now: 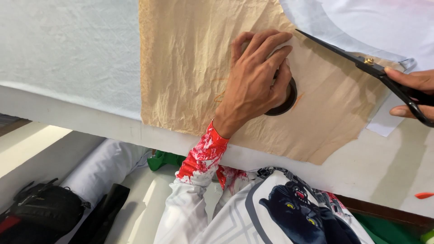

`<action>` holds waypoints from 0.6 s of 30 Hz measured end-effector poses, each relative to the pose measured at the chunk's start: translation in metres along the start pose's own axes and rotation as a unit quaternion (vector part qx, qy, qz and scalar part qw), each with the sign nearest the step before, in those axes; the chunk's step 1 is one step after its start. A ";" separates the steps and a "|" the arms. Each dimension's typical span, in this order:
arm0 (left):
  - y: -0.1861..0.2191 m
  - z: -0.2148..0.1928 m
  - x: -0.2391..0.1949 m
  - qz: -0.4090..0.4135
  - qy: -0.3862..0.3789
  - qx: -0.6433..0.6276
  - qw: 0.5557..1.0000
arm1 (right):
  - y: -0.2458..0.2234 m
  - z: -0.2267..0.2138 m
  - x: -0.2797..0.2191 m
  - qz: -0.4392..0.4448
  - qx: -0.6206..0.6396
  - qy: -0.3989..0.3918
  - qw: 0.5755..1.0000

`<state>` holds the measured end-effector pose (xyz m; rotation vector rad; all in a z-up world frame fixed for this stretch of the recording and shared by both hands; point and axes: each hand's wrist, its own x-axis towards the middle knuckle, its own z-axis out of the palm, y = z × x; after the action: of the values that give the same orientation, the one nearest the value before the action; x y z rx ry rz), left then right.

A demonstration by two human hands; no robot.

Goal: Using large industrial shears to cut fabric according to a paper pattern on a cutting table.

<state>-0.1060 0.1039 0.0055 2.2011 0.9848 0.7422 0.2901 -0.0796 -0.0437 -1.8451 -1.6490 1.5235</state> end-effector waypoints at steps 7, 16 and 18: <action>-0.032 -0.009 0.013 0.033 -0.038 0.091 0.995 | -0.001 0.011 -0.012 0.016 -0.027 0.014 0.999; -0.049 -0.022 0.024 0.076 -0.009 0.085 0.993 | -0.115 0.022 0.007 0.083 -0.031 0.043 0.995; -0.051 -0.020 0.023 0.075 0.000 0.072 0.995 | -0.111 0.027 0.007 0.066 -0.028 0.048 0.996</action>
<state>-0.1298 0.1560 -0.0122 2.4206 0.9061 0.7597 0.2023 -0.0486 0.0221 -2.0596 -1.5709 1.4262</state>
